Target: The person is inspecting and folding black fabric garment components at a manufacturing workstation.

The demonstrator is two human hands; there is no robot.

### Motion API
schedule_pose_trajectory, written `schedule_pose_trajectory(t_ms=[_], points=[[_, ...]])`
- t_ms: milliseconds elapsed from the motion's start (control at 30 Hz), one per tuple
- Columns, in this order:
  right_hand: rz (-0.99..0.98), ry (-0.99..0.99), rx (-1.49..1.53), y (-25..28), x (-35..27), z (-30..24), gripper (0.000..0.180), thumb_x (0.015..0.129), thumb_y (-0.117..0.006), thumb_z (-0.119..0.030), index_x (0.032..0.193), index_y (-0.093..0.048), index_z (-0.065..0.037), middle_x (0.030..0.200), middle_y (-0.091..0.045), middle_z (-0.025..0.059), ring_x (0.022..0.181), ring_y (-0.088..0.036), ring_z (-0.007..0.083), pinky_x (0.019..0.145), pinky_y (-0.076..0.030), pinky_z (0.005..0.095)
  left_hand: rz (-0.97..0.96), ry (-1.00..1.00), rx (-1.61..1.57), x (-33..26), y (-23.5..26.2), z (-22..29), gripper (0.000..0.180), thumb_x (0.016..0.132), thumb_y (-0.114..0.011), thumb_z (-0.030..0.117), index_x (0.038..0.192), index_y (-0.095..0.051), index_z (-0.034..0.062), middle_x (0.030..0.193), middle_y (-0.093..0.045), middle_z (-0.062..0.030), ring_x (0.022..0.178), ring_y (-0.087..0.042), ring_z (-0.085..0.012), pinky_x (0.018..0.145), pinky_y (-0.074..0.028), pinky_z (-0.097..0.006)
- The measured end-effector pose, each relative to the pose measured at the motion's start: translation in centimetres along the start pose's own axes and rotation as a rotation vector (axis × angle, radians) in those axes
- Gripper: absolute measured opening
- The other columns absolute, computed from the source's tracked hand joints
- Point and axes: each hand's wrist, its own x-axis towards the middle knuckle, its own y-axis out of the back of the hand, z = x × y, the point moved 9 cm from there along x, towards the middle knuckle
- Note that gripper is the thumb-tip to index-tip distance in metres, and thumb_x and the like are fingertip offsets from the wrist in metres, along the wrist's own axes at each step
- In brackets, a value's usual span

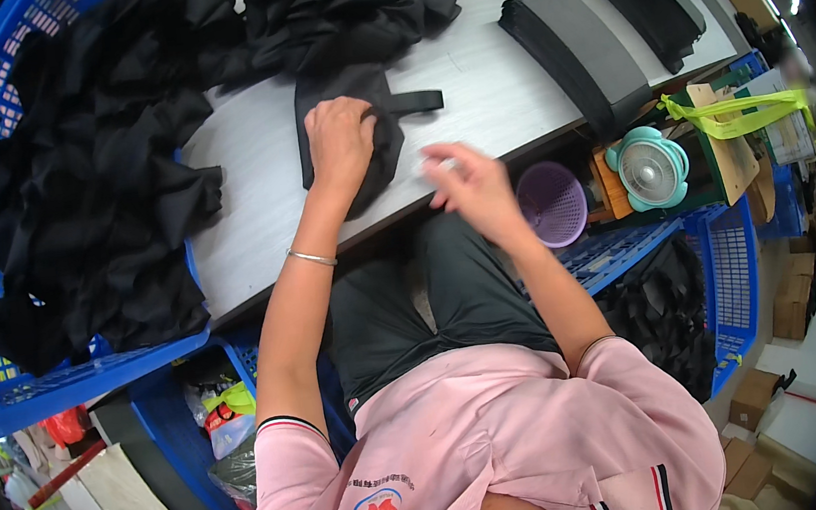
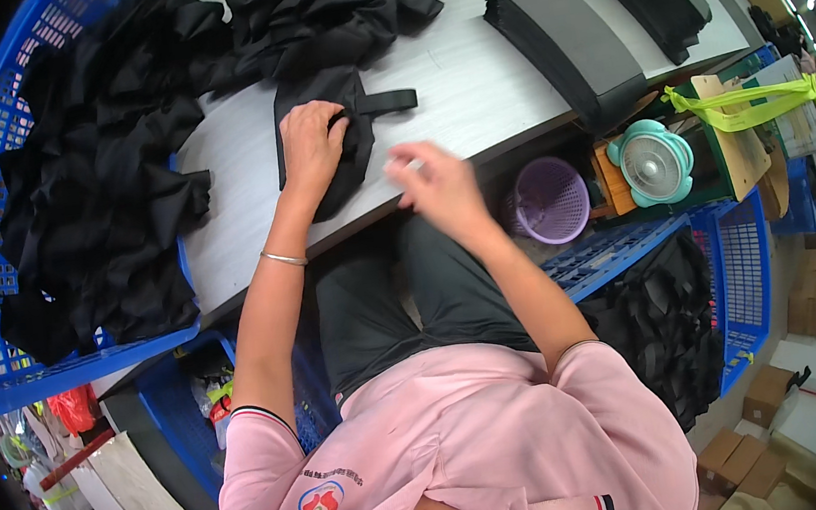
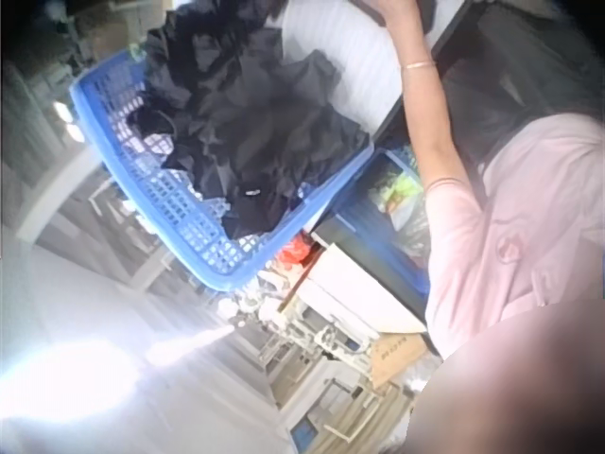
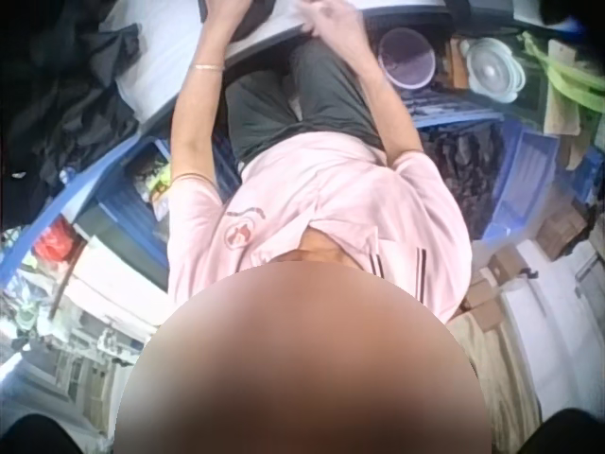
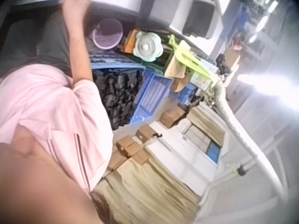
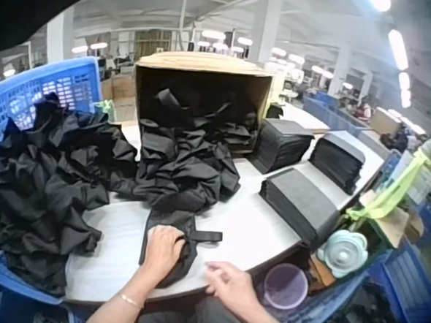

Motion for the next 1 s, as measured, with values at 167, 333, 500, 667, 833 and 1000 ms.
schedule_pose_trajectory(t_ms=[167, 333, 500, 667, 833, 1000], points=[[0.804, 0.594, -0.906, 17.2, 0.7, -7.5, 0.030, 0.091, -0.070, -0.017, 0.118, -0.067, -0.005, 0.116, -0.064, 0.0133, 0.102, -0.062, 0.0295, 0.087, -0.050, 0.0392, 0.229, -0.249, -0.119, -2.0, 5.7, 8.7, 0.040, 0.081, -0.063, -0.003, 0.120, -0.064, 0.0039, 0.130, -0.059, -0.0153, 0.125, -0.052, -0.0354, 0.107, -0.041, -0.042], [0.809, 0.402, -1.287, 27.3, 6.4, -5.0, 0.046, 0.084, -0.074, -0.041, 0.118, -0.071, -0.011, 0.116, -0.064, 0.0094, 0.107, -0.059, 0.0310, 0.092, -0.048, 0.0407, 0.063, -0.784, -0.329, -10.1, 15.2, 22.3, 0.024, 0.083, -0.065, 0.001, 0.106, -0.072, 0.0025, 0.103, -0.071, -0.0122, 0.100, -0.068, -0.0304, 0.099, -0.052, -0.045], [0.588, 0.336, -1.042, 30.1, 8.0, -5.5, 0.035, 0.087, -0.069, -0.041, 0.107, -0.077, -0.012, 0.105, -0.067, 0.0082, 0.093, -0.065, 0.0280, 0.084, -0.051, 0.0396, 0.188, -0.671, -0.401, -16.1, 22.6, 25.7, 0.014, 0.081, -0.066, 0.008, 0.092, -0.074, 0.0038, 0.082, -0.071, -0.0101, 0.076, -0.070, -0.0227, 0.078, -0.059, -0.039], [0.852, 0.711, -1.359, 23.1, 1.5, -9.1, 0.020, 0.093, -0.066, -0.027, 0.104, -0.073, -0.011, 0.098, -0.066, 0.0070, 0.086, -0.065, 0.0268, 0.075, -0.053, 0.0387, -0.216, -0.704, -0.354, -13.4, 24.4, 26.8, 0.017, 0.084, -0.062, 0.007, 0.085, -0.078, 0.0014, 0.082, -0.076, -0.0132, 0.085, -0.076, -0.0215, 0.079, -0.062, -0.028], [0.533, 0.653, -1.533, 9.9, -6.0, -6.0, 0.023, 0.091, -0.066, -0.019, 0.111, -0.066, -0.007, 0.084, -0.059, 0.0053, 0.077, -0.063, 0.0214, 0.063, -0.053, 0.0334, 0.574, -0.534, -0.192, -15.9, 21.2, 20.5, 0.009, 0.086, -0.064, 0.006, 0.083, -0.070, -0.0001, 0.083, -0.072, -0.0159, 0.070, -0.069, -0.0246, 0.068, -0.056, -0.039], [0.337, 0.546, -1.188, 5.2, -11.4, -4.2, 0.024, 0.093, -0.065, -0.016, 0.116, -0.066, -0.008, 0.085, -0.061, 0.0100, 0.072, -0.067, 0.0287, 0.058, -0.054, 0.0378, -0.209, 0.470, -1.511, -16.2, -4.5, 11.0, 0.057, 0.097, -0.066, 0.034, 0.144, -0.050, 0.0061, 0.141, -0.054, -0.0090, 0.128, -0.051, -0.0193, 0.108, -0.039, -0.034]])
